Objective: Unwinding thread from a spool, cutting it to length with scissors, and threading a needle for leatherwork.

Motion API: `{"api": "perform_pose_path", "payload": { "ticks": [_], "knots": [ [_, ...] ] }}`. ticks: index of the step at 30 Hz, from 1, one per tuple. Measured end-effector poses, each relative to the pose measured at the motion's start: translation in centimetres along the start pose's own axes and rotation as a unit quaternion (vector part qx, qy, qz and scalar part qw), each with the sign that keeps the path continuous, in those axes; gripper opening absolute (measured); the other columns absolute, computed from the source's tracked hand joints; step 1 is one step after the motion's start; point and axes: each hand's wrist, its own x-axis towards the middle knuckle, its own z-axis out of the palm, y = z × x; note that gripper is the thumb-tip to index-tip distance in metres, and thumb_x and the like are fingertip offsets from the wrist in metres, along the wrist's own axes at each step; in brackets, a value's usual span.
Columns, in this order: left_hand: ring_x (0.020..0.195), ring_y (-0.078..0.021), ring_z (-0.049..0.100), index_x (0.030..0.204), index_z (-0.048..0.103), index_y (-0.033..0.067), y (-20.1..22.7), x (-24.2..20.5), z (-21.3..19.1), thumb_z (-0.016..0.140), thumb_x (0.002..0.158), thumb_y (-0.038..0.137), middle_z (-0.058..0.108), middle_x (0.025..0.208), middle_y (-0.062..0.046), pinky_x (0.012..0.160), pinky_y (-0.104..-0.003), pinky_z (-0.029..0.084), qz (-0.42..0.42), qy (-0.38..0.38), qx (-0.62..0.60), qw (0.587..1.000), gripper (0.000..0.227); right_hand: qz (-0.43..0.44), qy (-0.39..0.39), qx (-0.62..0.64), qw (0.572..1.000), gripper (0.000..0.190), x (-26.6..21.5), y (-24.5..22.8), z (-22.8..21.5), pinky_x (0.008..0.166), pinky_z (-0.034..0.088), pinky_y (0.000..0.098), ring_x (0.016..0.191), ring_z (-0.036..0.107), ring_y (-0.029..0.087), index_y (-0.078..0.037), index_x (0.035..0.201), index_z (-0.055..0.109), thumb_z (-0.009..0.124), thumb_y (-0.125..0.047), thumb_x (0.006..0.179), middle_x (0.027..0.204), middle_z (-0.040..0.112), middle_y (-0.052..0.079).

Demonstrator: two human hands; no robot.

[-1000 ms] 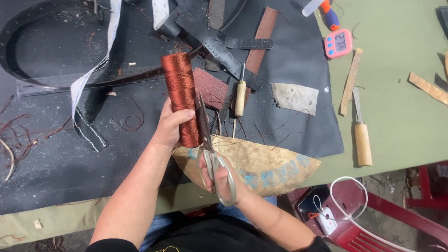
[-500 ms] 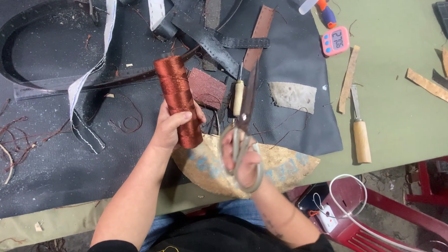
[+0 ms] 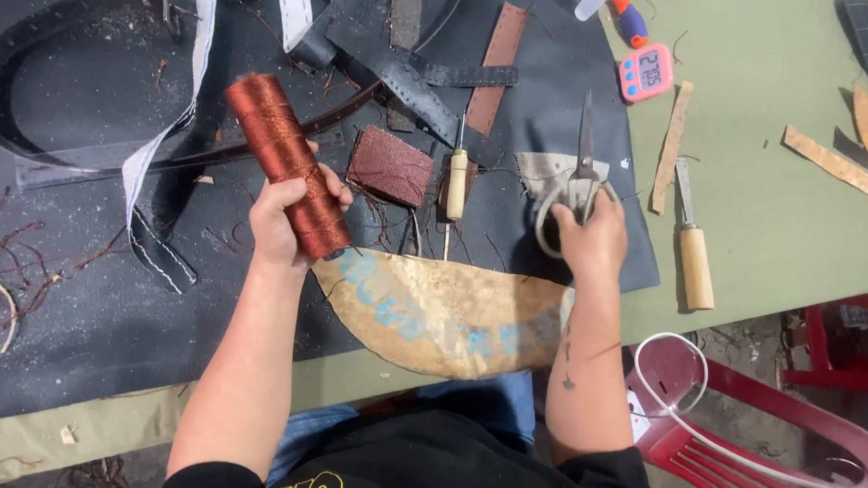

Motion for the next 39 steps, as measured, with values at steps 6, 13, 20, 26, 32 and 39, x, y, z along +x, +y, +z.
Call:
{"api": "perform_pose_path", "payload": {
  "ticks": [6, 13, 20, 26, 32, 39],
  "knots": [
    [0.078, -0.0327, 0.073, 0.131, 0.055, 0.0104, -0.3, 0.0, 0.0, 0.068, 0.073, 0.03, 0.066, 0.081, -0.02, 0.072, -0.04, 0.062, -0.005, 0.005, 0.014, 1.0, 0.063, -0.024, 0.064, 0.052, 0.996, 0.065, 1.2, 0.8, 1.2, 0.094, 0.054, 0.0505, 0.112, 0.064, 0.039, 0.003, 0.144, 0.055, 0.082, -0.02, 0.089, 0.119, 0.061, 0.018],
    [0.079, -0.0394, 0.073, 0.132, 0.053, 0.0042, -2.2, 0.4, -0.7, 0.072, 0.072, 0.023, 0.067, 0.082, -0.027, 0.072, -0.046, 0.063, -0.003, -0.032, 0.057, 0.998, 0.065, -0.262, -0.024, 0.372, 0.89, 0.033, -2.0, -9.4, 4.5, 0.075, 0.059, 0.0268, 0.099, 0.069, 0.02, -0.013, 0.118, 0.077, 0.081, -0.008, 0.086, 0.108, 0.072, 0.006],
    [0.079, -0.031, 0.071, 0.122, 0.056, 0.0017, -3.2, 0.9, -0.8, 0.075, 0.078, 0.011, 0.069, 0.087, -0.025, 0.068, -0.042, 0.059, 0.045, -0.026, 0.097, 0.994, 0.049, -0.203, -0.313, 0.533, 0.759, 0.081, -5.4, -17.8, 9.6, 0.102, 0.053, 0.0428, 0.127, 0.058, 0.027, -0.017, 0.155, 0.047, 0.086, -0.027, 0.084, 0.143, 0.058, 0.022],
    [0.063, -0.0337, 0.067, 0.111, 0.059, 0.0042, -1.6, 0.5, 1.3, 0.077, 0.073, 0.008, 0.067, 0.08, -0.026, 0.06, -0.043, 0.055, 0.028, -0.007, 0.041, 0.999, 0.043, -0.161, -0.406, 0.561, 0.703, 0.052, -4.6, -15.9, 13.0, 0.064, 0.063, 0.0304, 0.074, 0.068, 0.014, -0.004, 0.142, 0.059, 0.072, -0.027, 0.097, 0.102, 0.072, 0.012],
    [0.083, -0.0266, 0.067, 0.116, 0.063, 0.0067, -2.3, 0.5, 0.4, 0.08, 0.069, 0.011, 0.069, 0.093, -0.016, 0.078, -0.042, 0.056, -0.006, 0.012, 0.079, 0.997, 0.051, -0.229, -0.336, 0.514, 0.755, 0.027, -3.9, -15.4, 12.9, 0.048, 0.052, 0.0228, 0.051, 0.06, 0.007, -0.007, 0.116, 0.076, 0.076, -0.023, 0.094, 0.073, 0.064, 0.001],
    [0.075, -0.0297, 0.072, 0.121, 0.057, 0.0073, -1.2, 1.0, -0.2, 0.078, 0.071, 0.023, 0.071, 0.084, -0.02, 0.071, -0.04, 0.058, 0.005, 0.031, 0.077, 0.997, 0.057, -0.254, -0.142, 0.456, 0.841, 0.011, -4.0, -15.8, 12.9, 0.078, 0.053, 0.0289, 0.077, 0.065, 0.013, -0.017, 0.092, 0.083, 0.085, -0.026, 0.086, 0.077, 0.071, 0.005]
  ]
}}
